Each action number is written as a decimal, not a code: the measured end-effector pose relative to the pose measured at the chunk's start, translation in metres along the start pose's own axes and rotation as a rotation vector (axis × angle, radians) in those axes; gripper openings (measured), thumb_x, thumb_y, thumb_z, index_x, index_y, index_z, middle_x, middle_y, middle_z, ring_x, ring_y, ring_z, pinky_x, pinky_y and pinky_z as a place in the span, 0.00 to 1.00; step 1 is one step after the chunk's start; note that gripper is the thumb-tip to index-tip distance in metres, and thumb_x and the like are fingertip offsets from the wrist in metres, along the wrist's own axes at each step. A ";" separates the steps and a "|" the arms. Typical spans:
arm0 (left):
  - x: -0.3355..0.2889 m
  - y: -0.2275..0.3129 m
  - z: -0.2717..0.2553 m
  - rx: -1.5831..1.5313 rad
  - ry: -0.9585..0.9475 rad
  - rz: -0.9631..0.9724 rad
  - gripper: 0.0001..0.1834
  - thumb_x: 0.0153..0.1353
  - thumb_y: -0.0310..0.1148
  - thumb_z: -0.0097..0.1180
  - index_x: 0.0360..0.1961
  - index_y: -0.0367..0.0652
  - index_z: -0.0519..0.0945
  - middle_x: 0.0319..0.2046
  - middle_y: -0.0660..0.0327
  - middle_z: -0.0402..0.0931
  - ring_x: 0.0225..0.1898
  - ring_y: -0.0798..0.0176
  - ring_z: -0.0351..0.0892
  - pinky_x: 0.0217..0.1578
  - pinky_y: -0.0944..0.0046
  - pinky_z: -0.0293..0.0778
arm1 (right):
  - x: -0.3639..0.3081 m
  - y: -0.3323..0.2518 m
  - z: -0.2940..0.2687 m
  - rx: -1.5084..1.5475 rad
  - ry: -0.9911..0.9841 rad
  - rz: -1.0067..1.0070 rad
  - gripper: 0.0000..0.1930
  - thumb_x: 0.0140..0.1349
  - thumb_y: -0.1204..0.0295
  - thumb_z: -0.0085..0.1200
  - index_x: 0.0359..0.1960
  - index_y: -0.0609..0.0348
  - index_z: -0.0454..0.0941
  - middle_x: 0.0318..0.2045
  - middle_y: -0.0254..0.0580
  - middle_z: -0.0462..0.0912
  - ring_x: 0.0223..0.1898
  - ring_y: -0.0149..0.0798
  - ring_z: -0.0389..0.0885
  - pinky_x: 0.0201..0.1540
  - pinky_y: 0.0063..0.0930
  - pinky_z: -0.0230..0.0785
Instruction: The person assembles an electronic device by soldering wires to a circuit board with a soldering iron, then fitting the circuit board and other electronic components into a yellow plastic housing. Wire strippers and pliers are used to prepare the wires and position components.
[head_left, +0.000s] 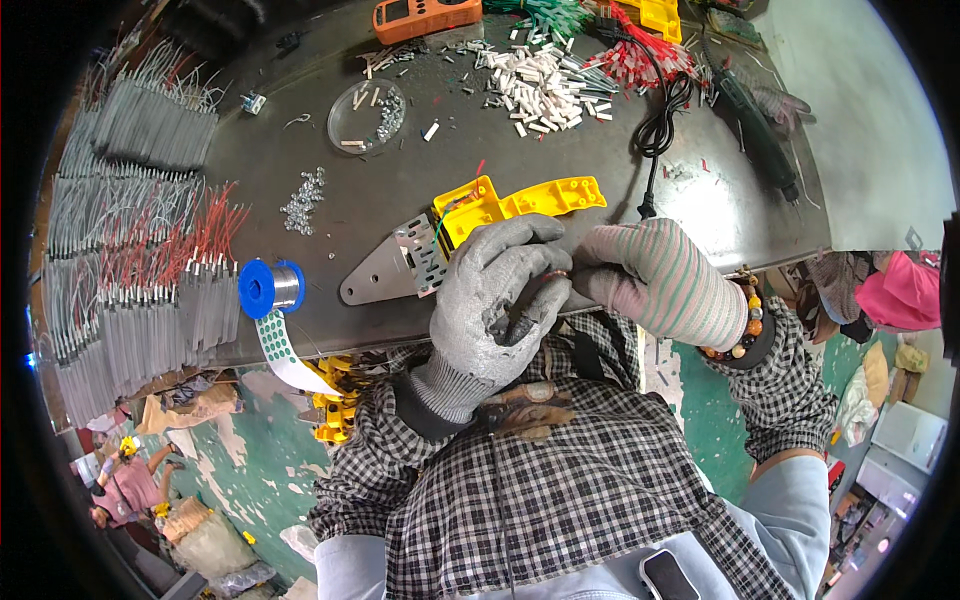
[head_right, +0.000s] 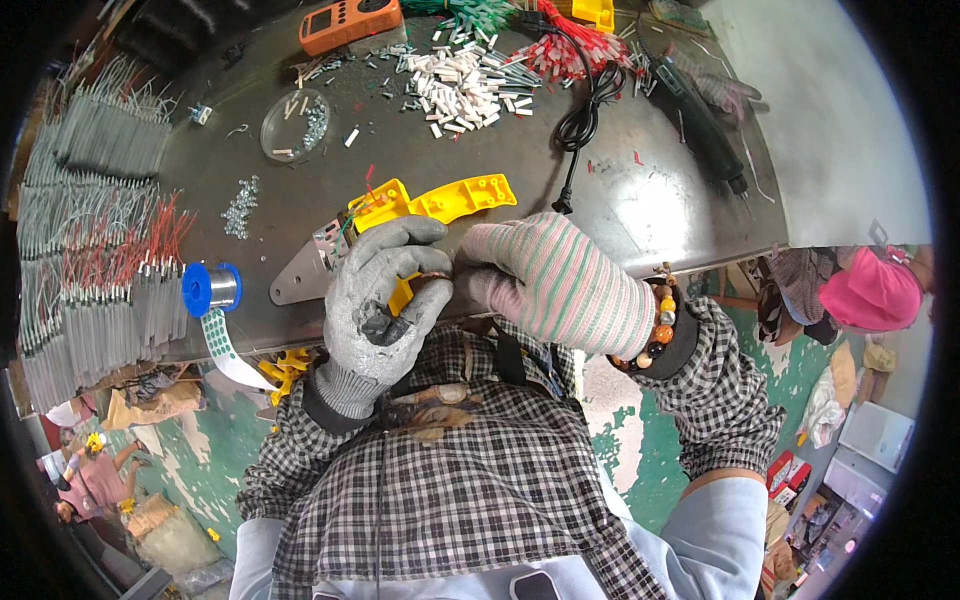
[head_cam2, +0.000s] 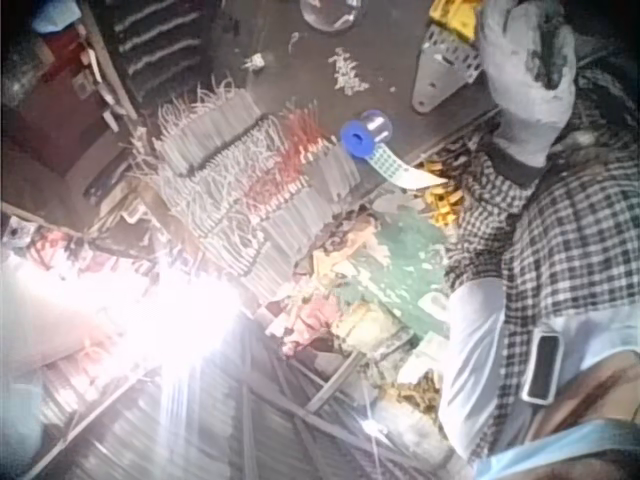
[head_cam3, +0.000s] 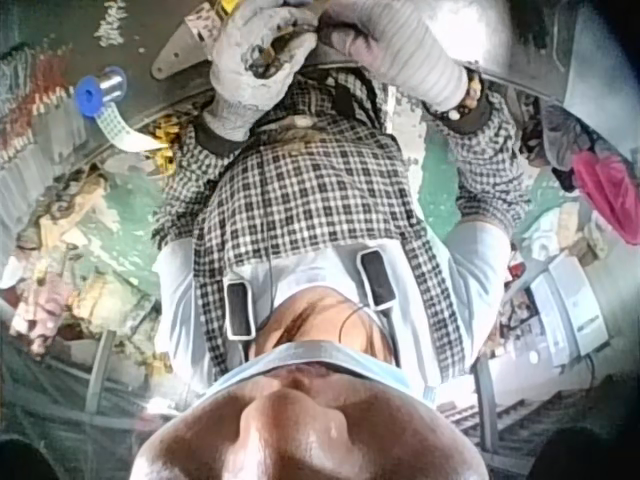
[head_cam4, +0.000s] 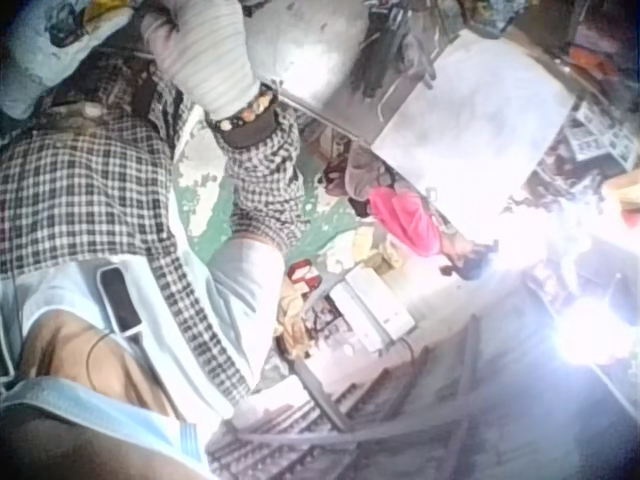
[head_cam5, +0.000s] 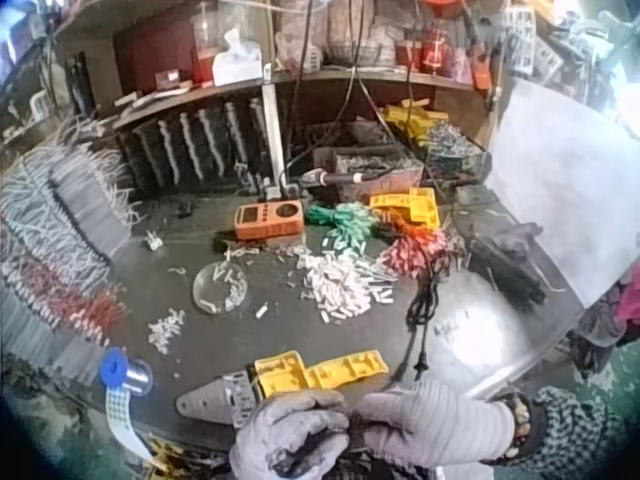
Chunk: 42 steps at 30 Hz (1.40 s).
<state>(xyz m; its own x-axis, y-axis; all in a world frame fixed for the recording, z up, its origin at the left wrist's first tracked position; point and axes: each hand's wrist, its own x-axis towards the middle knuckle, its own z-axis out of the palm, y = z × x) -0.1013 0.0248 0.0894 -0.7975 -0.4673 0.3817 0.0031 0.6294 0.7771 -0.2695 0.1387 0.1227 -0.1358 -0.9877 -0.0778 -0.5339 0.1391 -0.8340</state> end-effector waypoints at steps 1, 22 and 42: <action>-0.001 0.000 0.002 -0.028 -0.014 -0.018 0.11 0.48 0.22 0.65 0.35 0.41 0.81 0.45 0.57 0.77 0.47 0.54 0.78 0.50 0.57 0.73 | -0.001 0.000 -0.002 0.000 0.000 0.001 0.09 0.56 0.72 0.58 0.36 0.63 0.80 0.27 0.55 0.81 0.32 0.56 0.82 0.35 0.42 0.74; -0.016 0.002 0.002 0.599 -0.032 0.352 0.19 0.44 0.43 0.67 0.38 0.55 0.80 0.54 0.65 0.74 0.57 0.54 0.69 0.59 0.46 0.61 | -0.014 0.011 0.010 -0.113 -0.094 -0.078 0.09 0.59 0.70 0.56 0.39 0.60 0.78 0.25 0.54 0.81 0.32 0.58 0.81 0.35 0.47 0.73; -0.022 -0.076 -0.073 0.658 0.083 0.194 0.14 0.46 0.29 0.68 0.37 0.56 0.87 0.63 0.59 0.69 0.65 0.50 0.61 0.65 0.51 0.55 | 0.028 0.016 0.058 -0.530 0.244 -0.161 0.09 0.56 0.68 0.62 0.36 0.53 0.76 0.29 0.42 0.76 0.29 0.50 0.80 0.31 0.41 0.73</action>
<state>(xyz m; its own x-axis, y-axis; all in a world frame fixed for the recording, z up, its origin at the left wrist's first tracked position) -0.0401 -0.0580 0.0583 -0.7704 -0.3380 0.5406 -0.2471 0.9399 0.2355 -0.2333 0.1087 0.0755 -0.1728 -0.9630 0.2068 -0.8984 0.0680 -0.4339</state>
